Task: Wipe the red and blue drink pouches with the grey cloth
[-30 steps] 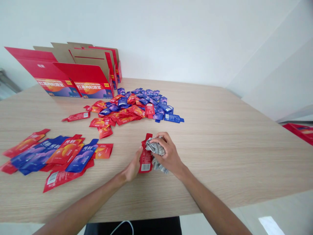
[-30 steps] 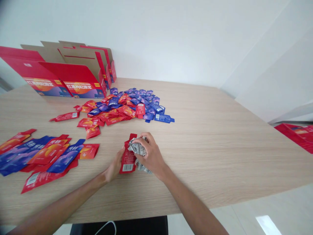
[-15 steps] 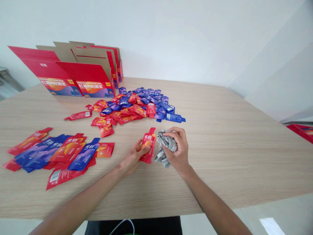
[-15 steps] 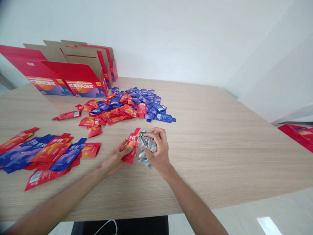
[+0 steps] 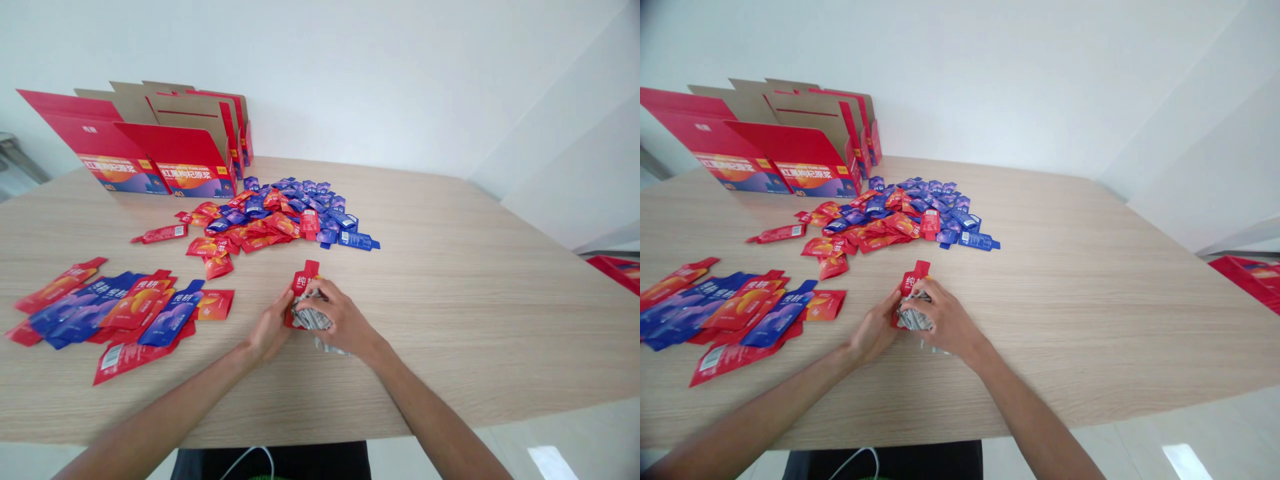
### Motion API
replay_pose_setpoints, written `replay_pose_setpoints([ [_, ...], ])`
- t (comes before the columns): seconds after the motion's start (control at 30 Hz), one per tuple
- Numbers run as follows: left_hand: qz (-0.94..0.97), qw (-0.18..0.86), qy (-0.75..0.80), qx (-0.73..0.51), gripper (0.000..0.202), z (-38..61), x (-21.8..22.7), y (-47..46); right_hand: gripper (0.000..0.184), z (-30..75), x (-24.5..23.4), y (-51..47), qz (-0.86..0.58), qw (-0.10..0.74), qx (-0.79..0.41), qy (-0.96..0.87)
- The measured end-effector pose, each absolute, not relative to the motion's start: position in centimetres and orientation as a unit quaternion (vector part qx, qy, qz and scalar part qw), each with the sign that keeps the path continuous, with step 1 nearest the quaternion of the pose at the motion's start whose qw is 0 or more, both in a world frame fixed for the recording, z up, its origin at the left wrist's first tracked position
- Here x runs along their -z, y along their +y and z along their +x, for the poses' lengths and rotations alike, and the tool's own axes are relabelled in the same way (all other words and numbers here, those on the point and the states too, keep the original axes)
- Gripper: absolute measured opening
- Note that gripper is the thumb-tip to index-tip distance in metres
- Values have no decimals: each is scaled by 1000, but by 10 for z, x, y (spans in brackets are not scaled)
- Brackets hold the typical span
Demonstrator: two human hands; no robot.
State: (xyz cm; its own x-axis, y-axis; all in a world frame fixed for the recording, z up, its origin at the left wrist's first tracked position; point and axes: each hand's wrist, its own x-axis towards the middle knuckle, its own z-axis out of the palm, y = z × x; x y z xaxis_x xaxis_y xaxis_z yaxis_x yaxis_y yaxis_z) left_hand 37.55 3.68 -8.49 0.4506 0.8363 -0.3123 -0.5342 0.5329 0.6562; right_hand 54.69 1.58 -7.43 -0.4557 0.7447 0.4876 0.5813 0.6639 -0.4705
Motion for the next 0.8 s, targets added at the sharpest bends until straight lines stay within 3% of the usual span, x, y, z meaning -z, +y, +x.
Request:
replay_pose_setpoints([
  [0.13,231,809,332,-425,46,374,85,40,33,544,74,13,-359,314,-121,-871],
  [0.43,251,841,254,-407,40,378,87,33,36,548,74,16,-498,443,-77,-741],
  [0.7,225,815,328,-421,46,375,88,38,32,548,70,14,-349,321,-140,-869],
  [0.8,247,815,303,-428,48,376,87,38,34,548,71,15,-379,346,-119,-850],
])
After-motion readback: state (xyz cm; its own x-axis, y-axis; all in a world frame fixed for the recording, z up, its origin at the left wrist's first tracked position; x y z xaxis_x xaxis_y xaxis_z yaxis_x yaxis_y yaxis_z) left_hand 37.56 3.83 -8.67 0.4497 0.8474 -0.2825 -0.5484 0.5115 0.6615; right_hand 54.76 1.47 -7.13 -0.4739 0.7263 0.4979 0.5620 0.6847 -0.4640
